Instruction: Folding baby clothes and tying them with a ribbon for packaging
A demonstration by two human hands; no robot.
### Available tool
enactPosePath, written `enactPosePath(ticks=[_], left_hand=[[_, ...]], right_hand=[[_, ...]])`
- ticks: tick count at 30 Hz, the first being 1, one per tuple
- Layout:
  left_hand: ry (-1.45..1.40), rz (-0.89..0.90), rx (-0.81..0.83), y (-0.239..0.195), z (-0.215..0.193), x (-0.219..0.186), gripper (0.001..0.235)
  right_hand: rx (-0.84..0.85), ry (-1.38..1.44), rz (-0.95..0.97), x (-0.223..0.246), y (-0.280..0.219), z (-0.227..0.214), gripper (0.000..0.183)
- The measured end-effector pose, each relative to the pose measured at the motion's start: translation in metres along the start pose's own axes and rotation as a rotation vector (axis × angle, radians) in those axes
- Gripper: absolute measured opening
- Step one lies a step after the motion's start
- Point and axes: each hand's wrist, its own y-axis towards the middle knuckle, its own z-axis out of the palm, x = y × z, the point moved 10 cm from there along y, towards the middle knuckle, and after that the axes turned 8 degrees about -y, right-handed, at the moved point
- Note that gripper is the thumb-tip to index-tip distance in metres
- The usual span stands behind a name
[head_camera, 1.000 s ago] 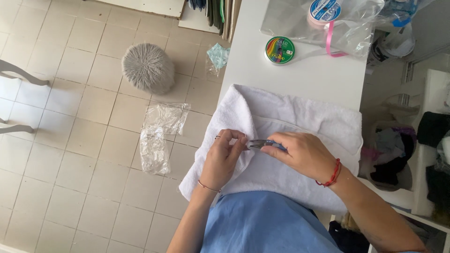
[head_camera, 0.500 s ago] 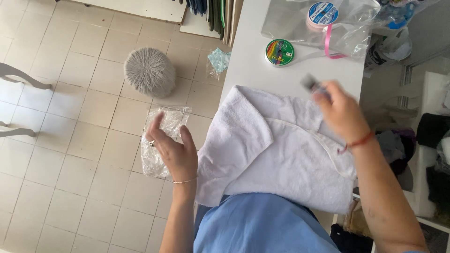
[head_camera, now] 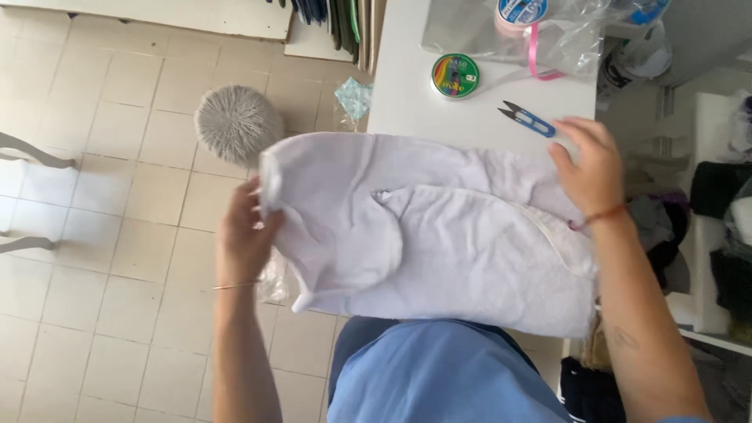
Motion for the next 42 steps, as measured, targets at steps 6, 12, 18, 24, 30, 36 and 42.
enactPosePath(ticks=[6,12,18,24,30,36,42], left_hand=[[0.358,0.058,-0.049,0.000,-0.023,0.028,0.050],[0.264,0.093,0.408,-0.004,0.079,0.046,0.075],[0.069,0.173,0.459,0.047,0.102,0.079,0.047],[0.197,0.366,0.380,0.038,0.091,0.026,0.024],[-0.118,0.348,0.552,-0.043,0.061,-0.046,0.019],[0.017,-0.134,0.426,-0.067,0.044,0.004,0.030],[0.442,0.104,0.242,-0.045,0.077,0.020,0.043]], right_hand=[[0.081,0.026,0.084,0.003,-0.075,-0.054,0.014],[0.323,0.086,0.424,-0.004,-0.130,-0.046,0.027],[0.240,-0.019,0.352,-0.006,-0.142,-0.037,0.049],[0.168,-0.177,0.262,0.029,-0.129,-0.061,0.047],[0.015,-0.161,0.227,0.043,-0.142,-0.098,0.020],[0.166,0.310,0.334,0.030,-0.192,-0.103,0.017],[0.066,0.354,0.431,-0.020,-0.184,-0.071,0.015]])
